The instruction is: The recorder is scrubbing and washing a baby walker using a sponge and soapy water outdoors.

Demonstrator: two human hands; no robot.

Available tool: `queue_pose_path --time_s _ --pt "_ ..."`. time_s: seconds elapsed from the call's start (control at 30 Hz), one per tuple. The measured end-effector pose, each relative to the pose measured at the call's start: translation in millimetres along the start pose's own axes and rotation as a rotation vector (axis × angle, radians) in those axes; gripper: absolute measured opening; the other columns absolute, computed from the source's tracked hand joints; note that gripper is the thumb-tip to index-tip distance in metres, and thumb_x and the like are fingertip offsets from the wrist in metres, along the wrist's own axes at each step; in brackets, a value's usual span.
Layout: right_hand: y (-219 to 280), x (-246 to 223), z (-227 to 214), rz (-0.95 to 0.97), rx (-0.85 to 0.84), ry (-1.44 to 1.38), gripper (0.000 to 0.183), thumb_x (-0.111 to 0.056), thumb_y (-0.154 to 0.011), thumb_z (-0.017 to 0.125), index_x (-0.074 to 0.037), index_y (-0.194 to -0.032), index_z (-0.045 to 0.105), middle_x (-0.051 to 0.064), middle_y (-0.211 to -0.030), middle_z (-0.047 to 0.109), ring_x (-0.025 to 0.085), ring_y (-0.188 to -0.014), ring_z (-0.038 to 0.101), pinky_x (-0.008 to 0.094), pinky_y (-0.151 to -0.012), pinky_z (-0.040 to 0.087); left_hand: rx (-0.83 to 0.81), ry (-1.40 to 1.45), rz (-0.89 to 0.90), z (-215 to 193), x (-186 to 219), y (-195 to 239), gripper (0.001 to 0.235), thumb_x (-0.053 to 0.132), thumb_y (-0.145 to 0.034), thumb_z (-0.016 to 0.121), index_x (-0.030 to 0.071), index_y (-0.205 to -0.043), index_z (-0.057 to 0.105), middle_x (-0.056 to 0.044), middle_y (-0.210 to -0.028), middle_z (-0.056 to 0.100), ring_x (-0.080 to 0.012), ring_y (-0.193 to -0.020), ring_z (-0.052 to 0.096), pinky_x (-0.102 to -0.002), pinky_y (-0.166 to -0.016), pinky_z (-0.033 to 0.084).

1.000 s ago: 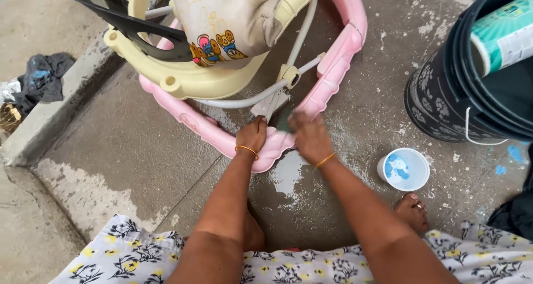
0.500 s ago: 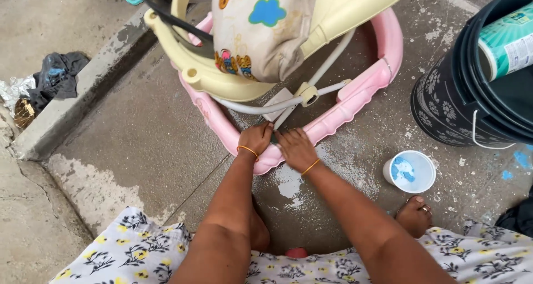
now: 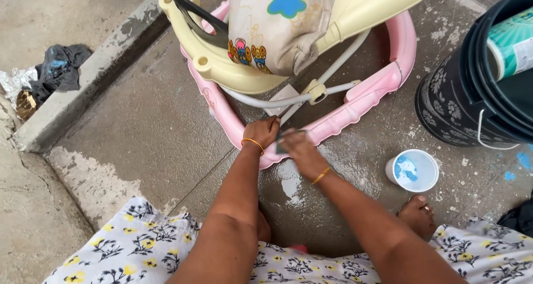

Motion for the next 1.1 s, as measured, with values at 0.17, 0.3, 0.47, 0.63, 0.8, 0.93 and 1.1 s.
queue_pose_path --time_s 0.17,0.3,0.47,0.63,0.8,0.93,1.1 --pt "16.6 29.2 9.9 -0.050 0.173 -0.041 0.032 -0.005 -0.083 0.070 -0.012 -0.114 0.072 0.016 -0.128 0.065 0.034 -0.123 0.060 0.049 -0.104 0.048 -0.019 0.004 0.005 0.5 -2.2 2.3 0.043 0.043 -0.100 0.039 0.016 -0.114 0.071 -0.019 -0.104 0.074 -0.0403 -0.098 0.069 -0.051 -0.090 0.051" --pt "26.4 94.8 -65.8 0.357 0.369 0.223 0.011 -0.006 -0.081 0.076 -0.014 -0.089 0.074 0.014 -0.104 0.069 0.033 -0.099 0.063 0.048 -0.085 0.049 -0.048 0.012 -0.018 -6.8 5.1 1.8 0.044 0.043 -0.100 0.039 0.018 -0.117 0.071 -0.019 -0.105 0.074 -0.0396 -0.100 0.068 -0.049 -0.093 0.050" --pt "47.3 112.4 4.0 0.548 0.319 -0.061 0.011 -0.003 -0.096 0.068 -0.006 -0.106 0.068 0.015 -0.106 0.066 0.034 -0.101 0.062 0.044 -0.087 0.051 -0.040 -0.006 0.005 -3.8 4.0 0.7 0.045 0.043 -0.101 0.038 0.017 -0.117 0.070 -0.017 -0.105 0.075 -0.0387 -0.100 0.069 -0.050 -0.092 0.051" --pt "33.1 16.6 47.5 0.131 0.320 0.042 0.030 0.004 -0.081 0.063 -0.003 -0.110 0.068 0.017 -0.109 0.063 0.037 -0.104 0.059 0.042 -0.089 0.052 -0.006 0.002 0.009 0.5 -0.5 -1.3 0.044 0.043 -0.100 0.040 0.018 -0.117 0.070 -0.018 -0.102 0.074 -0.0394 -0.098 0.069 -0.050 -0.091 0.051" --pt "46.8 70.3 17.8 0.188 0.220 -0.005 0.022 -0.008 -0.081 0.077 -0.005 -0.100 0.067 0.013 -0.100 0.060 0.035 -0.096 0.059 0.046 -0.087 0.051 -0.021 -0.001 0.028 -3.7 1.6 3.7 0.041 0.042 -0.100 0.041 0.018 -0.112 0.072 -0.017 -0.098 0.075 -0.0392 -0.095 0.069 -0.051 -0.088 0.052" --pt "57.2 94.8 -10.0 0.431 0.280 -0.032 0.033 -0.019 -0.079 0.084 -0.001 -0.098 0.062 0.017 -0.099 0.058 0.038 -0.091 0.060 0.047 -0.080 0.051 -0.026 0.007 -0.005 -5.6 3.7 4.3 0.040 0.042 -0.099 0.041 0.018 -0.112 0.072 -0.018 -0.098 0.074 -0.0394 -0.093 0.069 -0.051 -0.088 0.052" --pt "73.3 82.2 15.0 0.633 0.376 -0.136 0.019 -0.009 -0.091 0.076 -0.004 -0.103 0.062 0.015 -0.108 0.060 0.037 -0.094 0.065 0.046 -0.081 0.055 -0.016 0.024 0.008 -9.9 8.9 5.6 0.040 0.041 -0.098 0.041 0.019 -0.111 0.072 -0.017 -0.098 0.075 -0.0391 -0.094 0.069 -0.051 -0.087 0.052"
Point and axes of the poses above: each hand's wrist, its own y-axis away from the middle knuckle, its own z-axis out of the palm, x = y × z, the point moved 3 cm from there along -y, towards the middle knuckle
